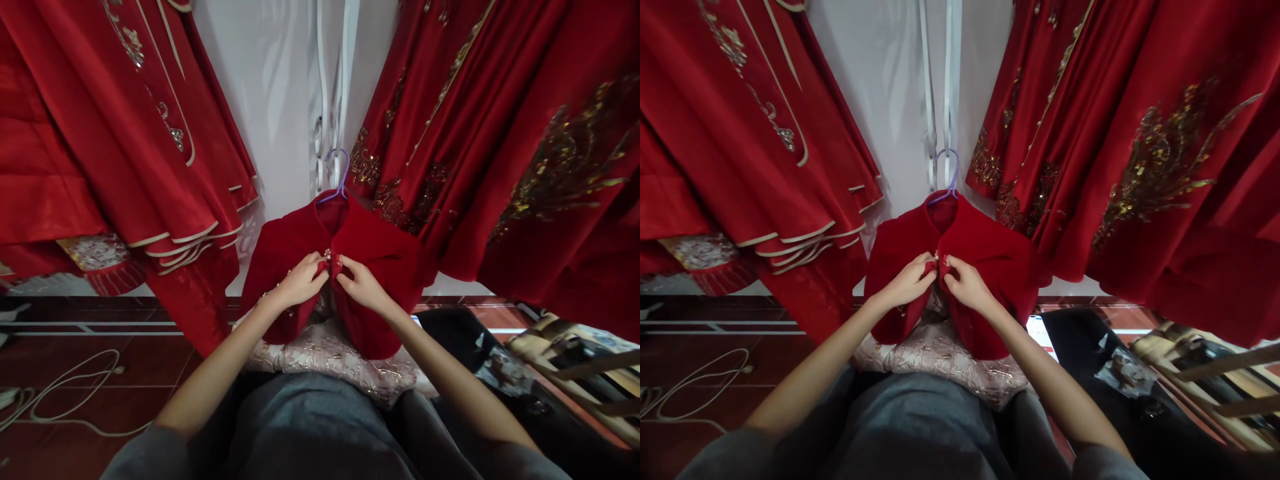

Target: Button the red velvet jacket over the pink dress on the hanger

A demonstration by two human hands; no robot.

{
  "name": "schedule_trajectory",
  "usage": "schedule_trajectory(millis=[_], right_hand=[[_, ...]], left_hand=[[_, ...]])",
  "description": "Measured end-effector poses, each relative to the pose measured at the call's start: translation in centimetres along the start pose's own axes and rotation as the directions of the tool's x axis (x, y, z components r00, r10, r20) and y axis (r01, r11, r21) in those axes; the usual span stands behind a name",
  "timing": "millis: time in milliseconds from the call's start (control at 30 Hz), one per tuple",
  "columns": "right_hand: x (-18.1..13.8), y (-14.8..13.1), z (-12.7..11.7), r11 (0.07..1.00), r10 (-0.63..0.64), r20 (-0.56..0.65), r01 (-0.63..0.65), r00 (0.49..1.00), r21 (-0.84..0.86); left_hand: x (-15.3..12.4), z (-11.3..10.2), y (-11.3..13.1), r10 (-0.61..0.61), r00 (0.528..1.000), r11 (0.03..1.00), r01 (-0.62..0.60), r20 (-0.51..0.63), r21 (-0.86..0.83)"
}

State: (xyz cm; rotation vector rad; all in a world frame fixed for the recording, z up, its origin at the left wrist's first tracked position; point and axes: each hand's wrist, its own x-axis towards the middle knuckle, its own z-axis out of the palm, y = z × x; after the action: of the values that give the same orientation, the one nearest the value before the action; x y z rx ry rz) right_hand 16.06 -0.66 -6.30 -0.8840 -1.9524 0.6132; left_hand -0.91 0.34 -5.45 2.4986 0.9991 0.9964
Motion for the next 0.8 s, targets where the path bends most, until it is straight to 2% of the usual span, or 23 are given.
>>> schedule_trajectory(millis=[67, 133, 200, 267, 333, 400, 500, 700, 800], right_hand=[[-0.5, 0.4, 0.0, 1.0, 0.009, -0.13, -0.012, 0.991, -0.024], [-0.9, 0.9, 0.0, 0.998, 0.013, -0.228, 0.001, 0.974, 0.063], [-0.9, 1.5, 0.1, 0.968, 0.026, -0.259, 0.041, 0.965, 0.25], [-0.7, 1.7, 0.3, 0.92, 0.037, -0.233, 0.058, 0.972, 0.387], [-0.4, 1.8, 0.4, 0.908, 0.025, -0.178, 0.052, 0.984, 0.415], [-0.1, 1.6, 0.3, 0.917, 0.007, -0.14, 0.049, 0.99, 0.396], [0.0, 1.5, 0.2, 0.924, 0.019, -0.163, 0.045, 0.986, 0.38], [0.3, 1.6, 0.5, 0.961, 0.055, -0.236, 0.013, 0.97, 0.277], [0.6, 1.6, 0.5, 0.975, 0.045, -0.249, 0.011, 0.967, 0.222]], left_hand=[[-0.5, 0.0, 0.0, -0.028, 0.993, 0.999, 0.025, -0.119, -0.021], [-0.8, 0.0, 0.1, -0.077, 0.957, 0.996, 0.06, -0.28, -0.071], [-0.8, 0.2, 0.0, -0.173, 0.906, 0.98, 0.12, -0.386, -0.158], [-0.5, 0.5, -0.2, -0.283, 0.862, 0.945, 0.175, -0.42, -0.277], [-0.2, 0.9, -0.6, -0.341, 0.844, 0.909, 0.182, -0.415, -0.375], [0.0, 1.0, -0.9, -0.325, 0.858, 0.907, 0.163, -0.398, -0.389], [0.0, 0.8, -1.0, -0.276, 0.896, 0.939, 0.174, -0.347, -0.297], [0.2, -0.1, -1.1, -0.199, 0.945, 0.975, 0.163, -0.26, -0.154], [0.6, -0.8, -1.1, -0.125, 0.98, 0.99, 0.112, -0.157, -0.089]])
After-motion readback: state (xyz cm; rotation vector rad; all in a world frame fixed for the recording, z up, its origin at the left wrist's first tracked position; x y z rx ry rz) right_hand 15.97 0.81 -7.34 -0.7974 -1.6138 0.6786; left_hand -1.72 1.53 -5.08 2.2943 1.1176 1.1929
